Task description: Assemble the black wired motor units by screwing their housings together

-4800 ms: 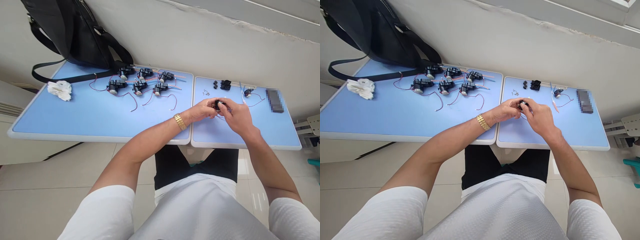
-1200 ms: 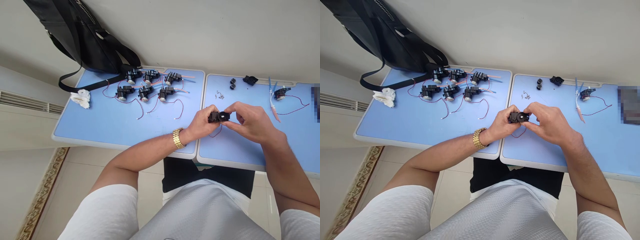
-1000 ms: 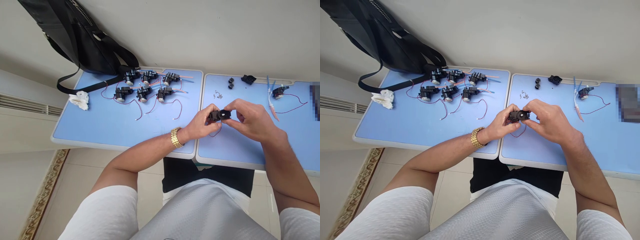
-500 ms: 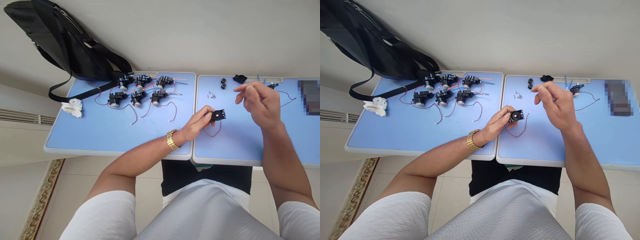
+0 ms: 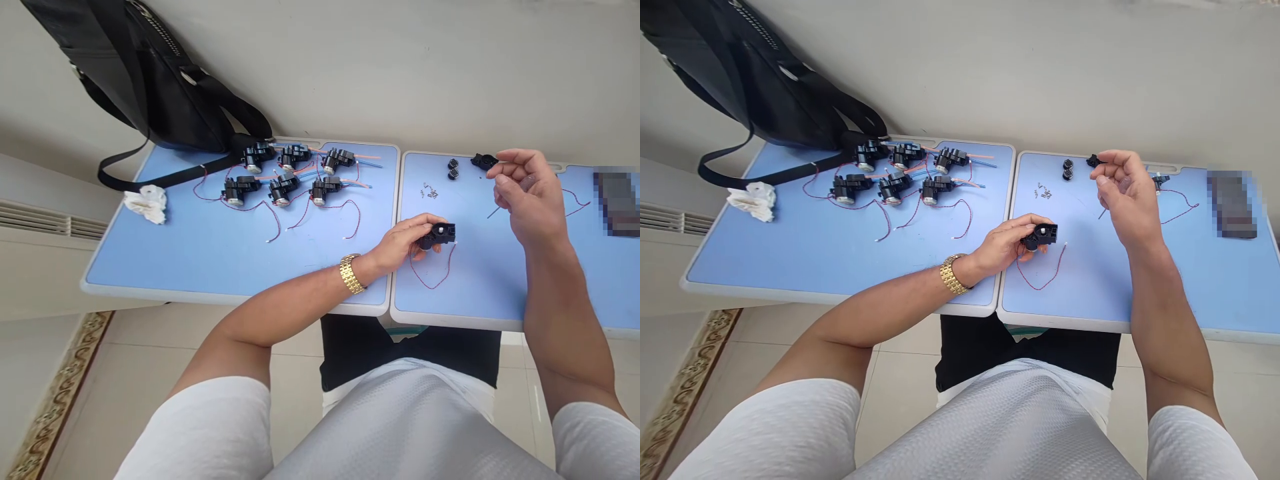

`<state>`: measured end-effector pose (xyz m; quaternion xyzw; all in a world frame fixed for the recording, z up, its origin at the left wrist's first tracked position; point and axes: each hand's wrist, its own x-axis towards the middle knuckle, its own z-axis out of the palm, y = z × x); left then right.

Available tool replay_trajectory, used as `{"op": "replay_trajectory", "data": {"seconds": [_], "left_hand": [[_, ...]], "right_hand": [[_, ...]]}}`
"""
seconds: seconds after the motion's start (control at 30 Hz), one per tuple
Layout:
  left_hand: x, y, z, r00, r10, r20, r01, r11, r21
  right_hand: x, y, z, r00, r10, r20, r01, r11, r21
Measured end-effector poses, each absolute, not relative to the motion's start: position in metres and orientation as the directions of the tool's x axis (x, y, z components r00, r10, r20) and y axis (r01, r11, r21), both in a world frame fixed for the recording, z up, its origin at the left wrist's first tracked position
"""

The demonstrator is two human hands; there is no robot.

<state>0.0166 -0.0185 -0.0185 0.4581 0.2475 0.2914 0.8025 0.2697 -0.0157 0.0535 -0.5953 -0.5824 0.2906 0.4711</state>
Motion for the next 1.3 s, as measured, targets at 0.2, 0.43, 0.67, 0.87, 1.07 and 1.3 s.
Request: {"op": "replay_trajectory", "data": {"seconds": [0.2, 0.43, 0.67, 0.87, 1.07, 1.3], "left_hand": [[0.020, -0.023, -0.007, 0.691, 0.696, -0.194, -0.283, 0.508, 0.813], [0.017, -0.029, -0.004, 0.622, 0.780, -0.076, -0.077, 0.157, 0.985], [0.017, -0.030, -0.006, 0.596, 0.802, 0.024, 0.068, -0.080, 0.995], [0.016, -0.030, -0.008, 0.602, 0.798, 0.019, 0.111, -0.107, 0.988], [0.017, -0.030, -0.009, 0.583, 0.813, 0.012, 0.086, -0.077, 0.993], [0.016, -0.031, -0.007, 0.595, 0.803, 0.015, 0.069, -0.070, 0.995]], "right_hand": [[0.265, -0.008, 0.042, 0.244, 0.964, 0.106, 0.206, 0.056, -0.977], [0.264, -0.012, 0.045, 0.294, 0.931, 0.216, 0.301, 0.125, -0.945], [0.279, -0.005, 0.045, 0.362, 0.903, 0.232, 0.303, 0.121, -0.945], [0.292, 0.005, 0.041, 0.419, 0.896, 0.147, 0.191, 0.072, -0.979], [0.293, 0.005, 0.039, 0.288, 0.950, 0.123, 0.054, 0.113, -0.992], [0.294, 0.007, 0.032, 0.261, 0.941, 0.216, 0.027, 0.216, -0.976]]}}
